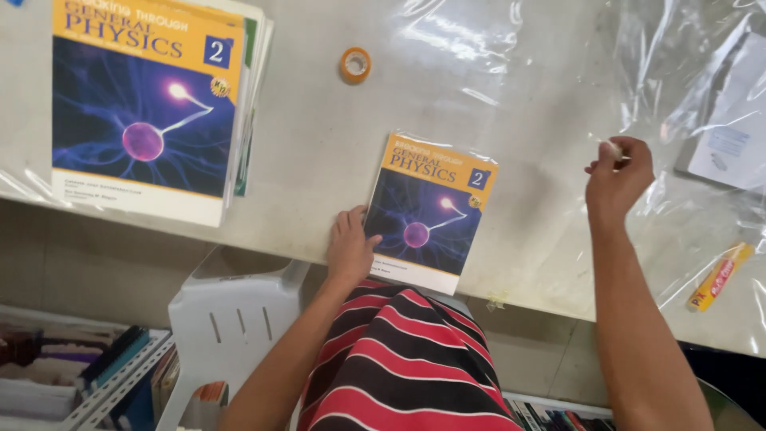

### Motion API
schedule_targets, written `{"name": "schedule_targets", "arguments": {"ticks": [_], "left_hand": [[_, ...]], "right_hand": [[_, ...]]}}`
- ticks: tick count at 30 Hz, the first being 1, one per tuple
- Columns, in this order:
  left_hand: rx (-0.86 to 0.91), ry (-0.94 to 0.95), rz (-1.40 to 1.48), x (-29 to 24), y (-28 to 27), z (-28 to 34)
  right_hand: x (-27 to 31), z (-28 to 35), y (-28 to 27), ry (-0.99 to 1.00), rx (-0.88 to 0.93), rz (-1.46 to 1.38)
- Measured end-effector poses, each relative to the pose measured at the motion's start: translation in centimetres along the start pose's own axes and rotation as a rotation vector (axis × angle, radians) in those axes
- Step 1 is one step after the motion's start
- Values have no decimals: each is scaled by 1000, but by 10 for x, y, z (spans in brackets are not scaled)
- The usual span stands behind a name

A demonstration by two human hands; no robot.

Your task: The person is wrapping physics textbooks with clear plastic film and tape in a library.

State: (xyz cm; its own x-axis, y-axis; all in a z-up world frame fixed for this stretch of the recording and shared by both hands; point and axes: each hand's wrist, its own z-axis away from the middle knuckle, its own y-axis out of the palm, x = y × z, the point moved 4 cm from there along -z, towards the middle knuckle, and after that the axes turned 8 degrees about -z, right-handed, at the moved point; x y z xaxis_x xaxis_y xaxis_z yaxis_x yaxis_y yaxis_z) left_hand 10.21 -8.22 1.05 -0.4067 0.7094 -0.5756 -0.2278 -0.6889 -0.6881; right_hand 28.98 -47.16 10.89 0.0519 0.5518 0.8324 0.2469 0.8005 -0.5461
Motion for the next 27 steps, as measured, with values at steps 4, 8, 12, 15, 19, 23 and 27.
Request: {"name": "schedule_targets", "arguments": {"ticks": [4,8,12,15,19,23,27], "left_hand": [[11,-35,-9,3,3,-1],[7,-35,2,6,5,-2],[21,-36,31,6,5,-3],[38,-38,37,5,2,-4],[61,-29,29,6,6,-6],[33,14,40,8,7,-5],[31,29,68,7,5,-6]], "right_hand": [[-9,36,-15,10,69,-31],[-68,142,-22,244,273,44],[-164,289,-52,678,-7,-412],[-216,369,-55,1096,-218,-462],[-168,354,-5,1306,-292,-605],[-163,338,22,1307,-169,-591],[-215,363,13,1248,-119,-398]]}}
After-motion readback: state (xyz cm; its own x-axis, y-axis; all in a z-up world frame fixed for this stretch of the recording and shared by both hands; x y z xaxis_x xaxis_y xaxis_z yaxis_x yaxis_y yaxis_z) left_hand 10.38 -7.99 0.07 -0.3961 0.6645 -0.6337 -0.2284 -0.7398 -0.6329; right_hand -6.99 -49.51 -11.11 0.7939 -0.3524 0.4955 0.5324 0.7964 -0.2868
